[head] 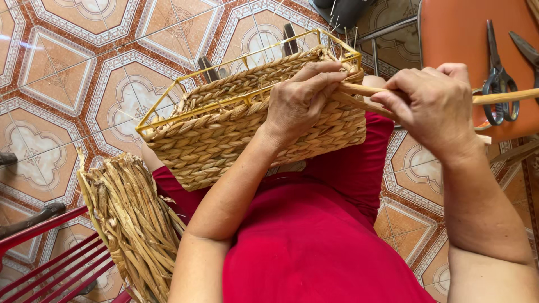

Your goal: The person weaves dried palm leaves into a rectangular basket using a yellow wire frame. They interlace the leaves through the frame and use a wooden tool to press the weave tight, working continuously around the basket's edge.

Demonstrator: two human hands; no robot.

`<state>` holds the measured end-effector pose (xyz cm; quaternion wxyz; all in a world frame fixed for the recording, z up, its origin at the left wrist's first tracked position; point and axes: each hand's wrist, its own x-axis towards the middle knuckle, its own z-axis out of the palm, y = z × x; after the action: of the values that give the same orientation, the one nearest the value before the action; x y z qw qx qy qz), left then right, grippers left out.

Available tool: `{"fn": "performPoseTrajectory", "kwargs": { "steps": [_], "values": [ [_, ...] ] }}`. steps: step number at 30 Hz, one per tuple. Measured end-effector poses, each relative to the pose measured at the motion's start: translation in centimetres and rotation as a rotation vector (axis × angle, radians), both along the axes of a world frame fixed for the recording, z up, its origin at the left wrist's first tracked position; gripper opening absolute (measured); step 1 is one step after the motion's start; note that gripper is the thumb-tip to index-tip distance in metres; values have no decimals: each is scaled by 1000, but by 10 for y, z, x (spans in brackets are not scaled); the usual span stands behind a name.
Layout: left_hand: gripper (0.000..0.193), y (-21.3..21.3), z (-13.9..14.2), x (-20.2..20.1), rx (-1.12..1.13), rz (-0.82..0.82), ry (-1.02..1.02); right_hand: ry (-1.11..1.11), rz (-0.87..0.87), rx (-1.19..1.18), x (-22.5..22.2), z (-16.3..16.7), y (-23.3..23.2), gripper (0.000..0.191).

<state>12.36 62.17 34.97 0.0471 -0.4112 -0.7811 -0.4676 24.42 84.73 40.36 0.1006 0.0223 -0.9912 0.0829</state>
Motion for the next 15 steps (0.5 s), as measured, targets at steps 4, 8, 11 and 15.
{"fn": "performPoseTrajectory", "kwargs": {
  "steps": [4, 8, 11, 15],
  "values": [
    [13, -4, -6, 6, 86, 57, 1, -240, -206, -306, -16, -32, 15, 29],
    [17, -10, -11, 4, 166, 111, -76, -148, -212, -388, -29, -53, 16, 33],
    [27, -16, -9, 15, 165, 188, -60, -93, -224, -284, -25, -46, 8, 26],
    [19, -5, -5, 28, 159, 240, 38, 112, -118, -135, -4, -21, -12, 18]
  ]
}}
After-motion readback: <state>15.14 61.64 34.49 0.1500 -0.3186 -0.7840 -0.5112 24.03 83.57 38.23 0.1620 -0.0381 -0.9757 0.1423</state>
